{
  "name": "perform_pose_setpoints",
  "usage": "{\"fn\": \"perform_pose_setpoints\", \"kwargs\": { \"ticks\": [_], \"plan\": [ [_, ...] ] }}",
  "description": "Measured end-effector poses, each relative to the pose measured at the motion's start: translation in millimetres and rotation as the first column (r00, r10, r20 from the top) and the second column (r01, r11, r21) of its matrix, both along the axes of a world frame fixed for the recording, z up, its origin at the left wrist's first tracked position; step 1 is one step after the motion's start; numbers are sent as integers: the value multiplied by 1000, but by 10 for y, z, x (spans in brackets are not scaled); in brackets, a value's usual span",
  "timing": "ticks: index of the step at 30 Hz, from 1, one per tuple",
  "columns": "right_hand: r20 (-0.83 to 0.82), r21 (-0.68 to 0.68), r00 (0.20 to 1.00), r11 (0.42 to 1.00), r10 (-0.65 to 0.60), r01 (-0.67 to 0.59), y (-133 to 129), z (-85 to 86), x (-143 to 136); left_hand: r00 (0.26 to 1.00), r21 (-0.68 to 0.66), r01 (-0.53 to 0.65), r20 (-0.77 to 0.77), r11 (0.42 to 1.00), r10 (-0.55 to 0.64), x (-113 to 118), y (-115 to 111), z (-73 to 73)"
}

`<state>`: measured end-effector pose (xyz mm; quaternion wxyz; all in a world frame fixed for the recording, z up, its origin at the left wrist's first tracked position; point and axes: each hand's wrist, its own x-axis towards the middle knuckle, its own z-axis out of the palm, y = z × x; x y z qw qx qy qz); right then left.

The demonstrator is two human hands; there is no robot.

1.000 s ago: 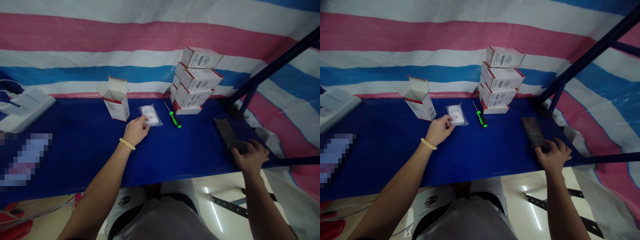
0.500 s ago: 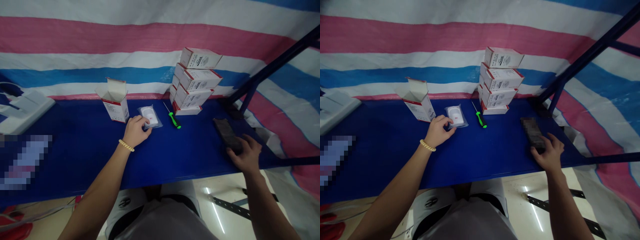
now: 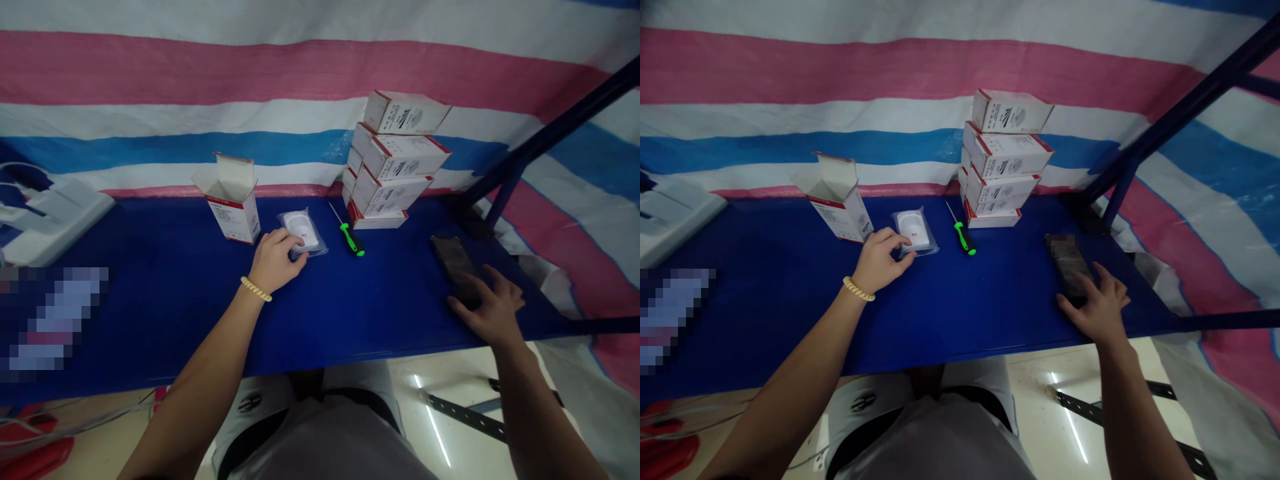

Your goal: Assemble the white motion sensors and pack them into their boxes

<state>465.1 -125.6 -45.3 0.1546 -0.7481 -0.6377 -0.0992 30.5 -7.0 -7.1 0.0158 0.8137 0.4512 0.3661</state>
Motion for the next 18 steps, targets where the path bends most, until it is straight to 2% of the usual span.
{"fn": "perform_pose_setpoints", "kwargs": {
  "ticks": [5, 18],
  "plan": [
    [-2, 90, 1000, 996, -6, 6, -9, -21, 7, 1000, -27, 0, -7, 1000, 0, 2, 1, 5],
    [1, -37, 1000, 999, 13, -13, -8, 8, -30, 1000, -20, -22, 3, 1000, 22, 20, 13, 1]
  ]
}}
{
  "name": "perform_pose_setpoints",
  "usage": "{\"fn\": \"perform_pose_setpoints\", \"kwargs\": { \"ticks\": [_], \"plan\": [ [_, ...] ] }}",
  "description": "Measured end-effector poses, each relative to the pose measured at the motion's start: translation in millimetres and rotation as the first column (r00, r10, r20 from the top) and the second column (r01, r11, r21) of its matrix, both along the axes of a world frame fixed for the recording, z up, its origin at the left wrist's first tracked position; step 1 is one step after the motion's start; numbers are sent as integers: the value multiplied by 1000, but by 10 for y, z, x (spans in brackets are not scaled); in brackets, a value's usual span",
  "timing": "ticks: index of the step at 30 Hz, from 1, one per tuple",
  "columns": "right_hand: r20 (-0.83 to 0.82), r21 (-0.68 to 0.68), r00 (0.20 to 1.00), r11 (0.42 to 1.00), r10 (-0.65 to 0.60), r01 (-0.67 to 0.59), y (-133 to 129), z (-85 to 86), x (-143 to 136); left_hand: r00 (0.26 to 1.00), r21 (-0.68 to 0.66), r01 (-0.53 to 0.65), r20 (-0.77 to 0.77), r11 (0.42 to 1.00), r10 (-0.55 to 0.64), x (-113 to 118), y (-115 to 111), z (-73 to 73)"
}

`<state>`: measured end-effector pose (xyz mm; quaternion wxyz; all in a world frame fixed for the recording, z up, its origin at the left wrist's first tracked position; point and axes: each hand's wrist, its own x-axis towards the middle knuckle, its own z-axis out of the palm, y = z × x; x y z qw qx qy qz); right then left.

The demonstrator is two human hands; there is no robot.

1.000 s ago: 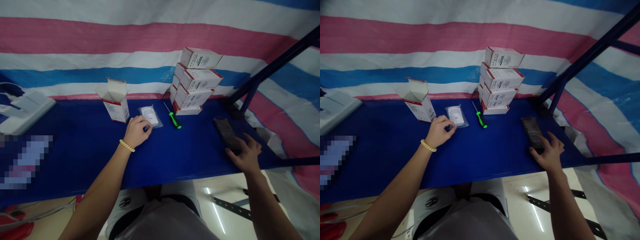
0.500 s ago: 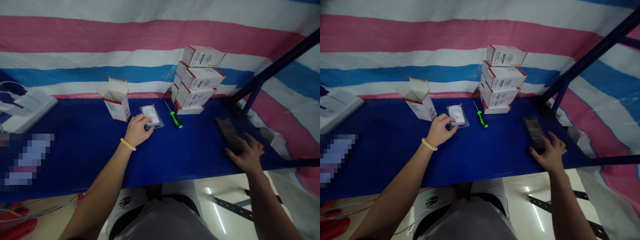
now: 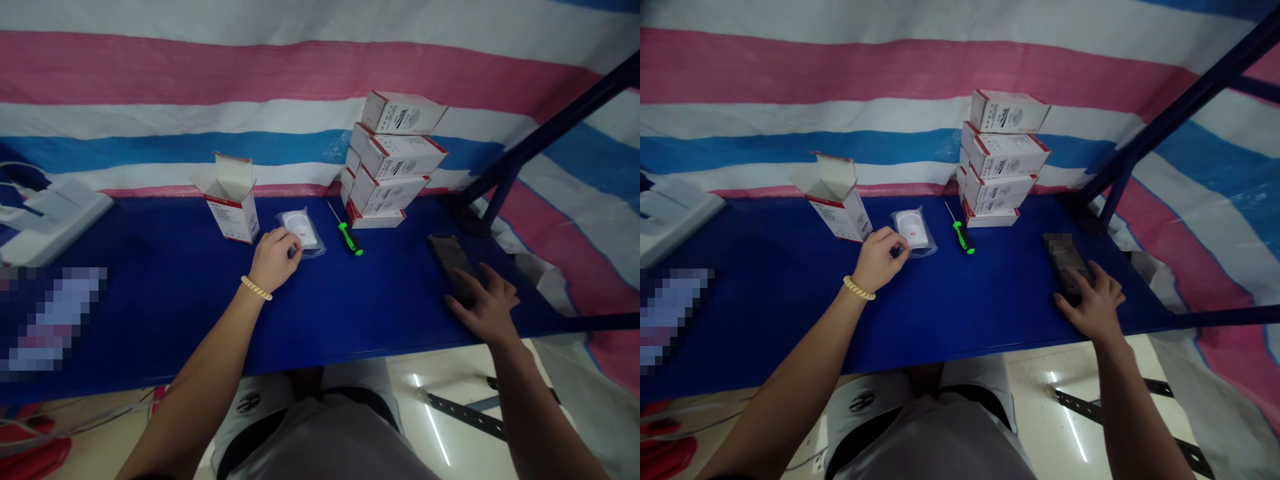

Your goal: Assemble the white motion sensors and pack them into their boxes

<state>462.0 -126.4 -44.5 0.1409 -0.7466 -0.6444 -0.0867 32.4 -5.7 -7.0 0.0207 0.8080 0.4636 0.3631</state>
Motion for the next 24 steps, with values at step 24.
{"fn": "perform_pose_setpoints", "kwargs": {
  "ticks": [24],
  "plan": [
    [-27, 69, 999, 997, -42, 44, 7, -40, 12, 988, 33, -44, -147, 998, 48, 102, 26, -135]
  ]
}}
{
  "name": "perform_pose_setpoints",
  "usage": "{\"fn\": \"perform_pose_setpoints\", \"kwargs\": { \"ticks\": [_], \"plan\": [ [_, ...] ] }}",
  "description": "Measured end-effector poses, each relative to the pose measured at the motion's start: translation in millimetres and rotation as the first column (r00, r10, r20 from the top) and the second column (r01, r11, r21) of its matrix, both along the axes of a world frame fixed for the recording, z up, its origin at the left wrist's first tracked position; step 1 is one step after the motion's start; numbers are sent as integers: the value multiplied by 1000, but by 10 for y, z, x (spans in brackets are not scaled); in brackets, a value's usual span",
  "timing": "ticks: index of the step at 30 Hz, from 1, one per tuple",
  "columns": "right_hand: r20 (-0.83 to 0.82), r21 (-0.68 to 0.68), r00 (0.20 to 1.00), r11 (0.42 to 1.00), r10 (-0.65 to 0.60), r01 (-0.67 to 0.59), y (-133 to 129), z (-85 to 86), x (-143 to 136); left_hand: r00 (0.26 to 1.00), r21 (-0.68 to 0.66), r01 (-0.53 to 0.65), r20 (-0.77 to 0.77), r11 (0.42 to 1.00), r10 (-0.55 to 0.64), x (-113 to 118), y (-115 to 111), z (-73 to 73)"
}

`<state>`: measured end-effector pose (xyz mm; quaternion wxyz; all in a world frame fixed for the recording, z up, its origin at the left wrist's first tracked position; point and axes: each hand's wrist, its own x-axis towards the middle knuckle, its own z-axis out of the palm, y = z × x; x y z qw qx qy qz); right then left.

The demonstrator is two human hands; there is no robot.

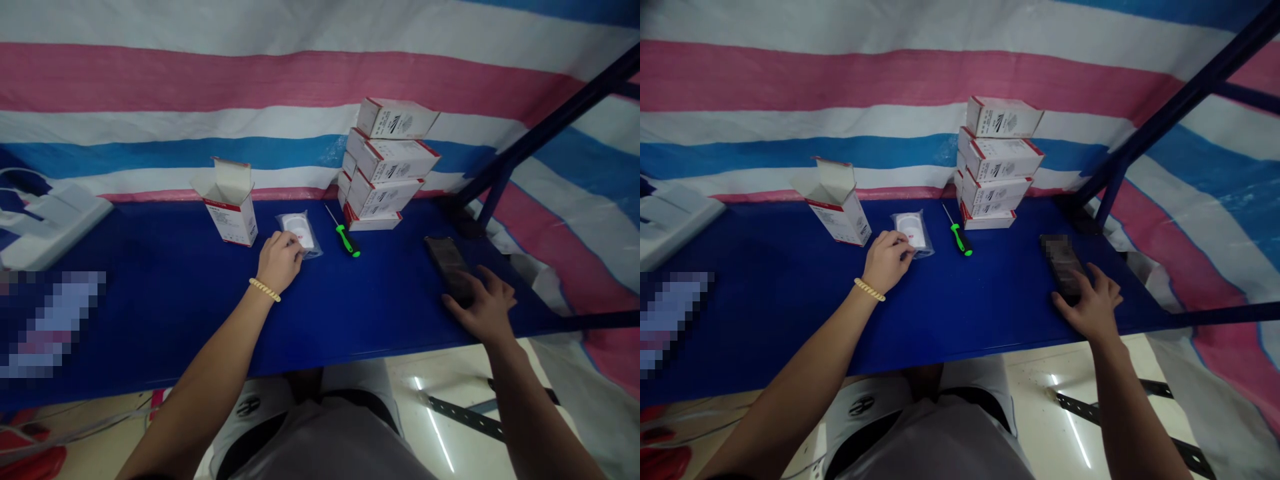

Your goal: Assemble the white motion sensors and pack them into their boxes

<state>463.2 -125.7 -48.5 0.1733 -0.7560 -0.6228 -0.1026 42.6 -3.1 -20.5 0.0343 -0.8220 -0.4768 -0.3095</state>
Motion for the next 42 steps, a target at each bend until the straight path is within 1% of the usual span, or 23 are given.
{"fn": "perform_pose_setpoints", "kwargs": {
  "ticks": [5, 9, 13, 18, 25, 29, 32, 38, 42],
  "plan": [
    [12, -15, 1000, 1000, 5, -4, -1, 10, -11, 1000, -14, 0, -8, 1000, 0, 21, 3, -1],
    [7, -38, 1000, 999, 12, -12, 4, 5, -5, 1000, -39, 2, 15, 999, -1, 26, -1, 2],
    [7, -24, 1000, 1000, -5, 5, 9, -14, 11, 1000, -38, 4, 27, 999, -3, 23, 3, -3],
    [3, -23, 1000, 1000, 6, -6, 8, -10, 9, 1000, -63, 5, 20, 998, -3, 23, 3, -1],
    [-17, 55, 1000, 998, -7, 8, -7, 18, -4, 1000, -59, 4, 5, 998, -4, 22, 8, -11],
    [-14, 69, 1000, 998, 1, 0, -19, 22, -14, 1000, -53, 10, 16, 999, -9, 20, 9, -18],
    [-18, 83, 999, 996, -40, 41, -22, 19, -19, 1000, -72, 9, 23, 997, -7, 22, 4, -8],
    [-46, 150, 981, 970, -188, 192, -4, -2, -18, 1000, -71, 8, 10, 997, -7, 17, -1, 14],
    [-24, 134, 984, 975, -178, 179, -10, 4, -37, 1000, -68, 14, 7, 998, -13, 11, 1, 12]
  ]
}}
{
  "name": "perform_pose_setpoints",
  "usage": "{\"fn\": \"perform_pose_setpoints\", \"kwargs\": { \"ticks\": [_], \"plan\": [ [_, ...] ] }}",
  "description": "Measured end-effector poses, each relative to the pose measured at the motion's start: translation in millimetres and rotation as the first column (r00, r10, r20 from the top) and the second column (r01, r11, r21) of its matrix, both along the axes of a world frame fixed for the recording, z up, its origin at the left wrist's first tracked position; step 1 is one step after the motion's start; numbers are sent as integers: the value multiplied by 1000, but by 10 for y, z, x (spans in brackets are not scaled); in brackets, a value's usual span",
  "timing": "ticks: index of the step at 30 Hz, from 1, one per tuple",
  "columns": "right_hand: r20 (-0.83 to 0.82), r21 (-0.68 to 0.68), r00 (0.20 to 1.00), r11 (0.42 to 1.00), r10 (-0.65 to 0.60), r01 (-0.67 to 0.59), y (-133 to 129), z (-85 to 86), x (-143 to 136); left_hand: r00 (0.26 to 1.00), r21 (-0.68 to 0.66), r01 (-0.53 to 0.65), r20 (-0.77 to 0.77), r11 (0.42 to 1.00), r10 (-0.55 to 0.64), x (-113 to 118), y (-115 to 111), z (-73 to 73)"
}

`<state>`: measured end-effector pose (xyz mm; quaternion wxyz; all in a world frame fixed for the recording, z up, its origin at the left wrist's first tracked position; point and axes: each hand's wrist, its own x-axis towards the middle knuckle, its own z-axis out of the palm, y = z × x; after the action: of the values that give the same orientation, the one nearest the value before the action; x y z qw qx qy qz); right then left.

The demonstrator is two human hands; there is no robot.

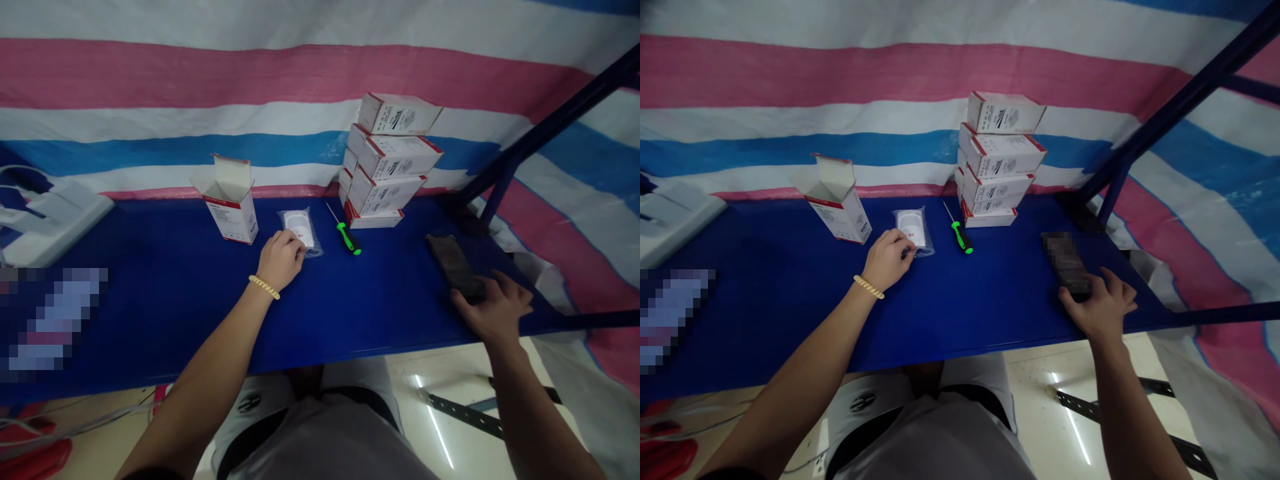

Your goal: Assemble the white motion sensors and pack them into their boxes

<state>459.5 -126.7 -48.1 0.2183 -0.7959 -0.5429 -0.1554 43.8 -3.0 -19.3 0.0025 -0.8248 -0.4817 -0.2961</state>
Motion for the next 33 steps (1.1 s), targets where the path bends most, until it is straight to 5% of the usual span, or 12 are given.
{"fn": "perform_pose_setpoints", "kwargs": {
  "ticks": [9, 13, 19, 27, 33],
  "plan": [
    [26, -2, 999, 1000, 21, -20, 29, -62, 73, 1000, -14, -9, -12, 1000, 9, -2, -9, 14],
    [72, 22, 986, 989, 147, -149, 17, -63, 88, 1000, 7, -13, -7, 1000, 13, -2, -7, 3],
    [120, -87, 946, 953, 299, -290, 6, -33, 69, 1000, 11, -18, 1, 1000, 18, 8, -7, 0],
    [48, -212, 958, 940, 282, -266, 30, -15, 50, 1000, 24, -8, 15, 1000, 8, 5, -7, 2],
    [27, 19, 985, 985, 170, -170, -25, -13, 88, 1000, 25, -1, 14, 1000, 1, -2, -2, -3]
  ]
}}
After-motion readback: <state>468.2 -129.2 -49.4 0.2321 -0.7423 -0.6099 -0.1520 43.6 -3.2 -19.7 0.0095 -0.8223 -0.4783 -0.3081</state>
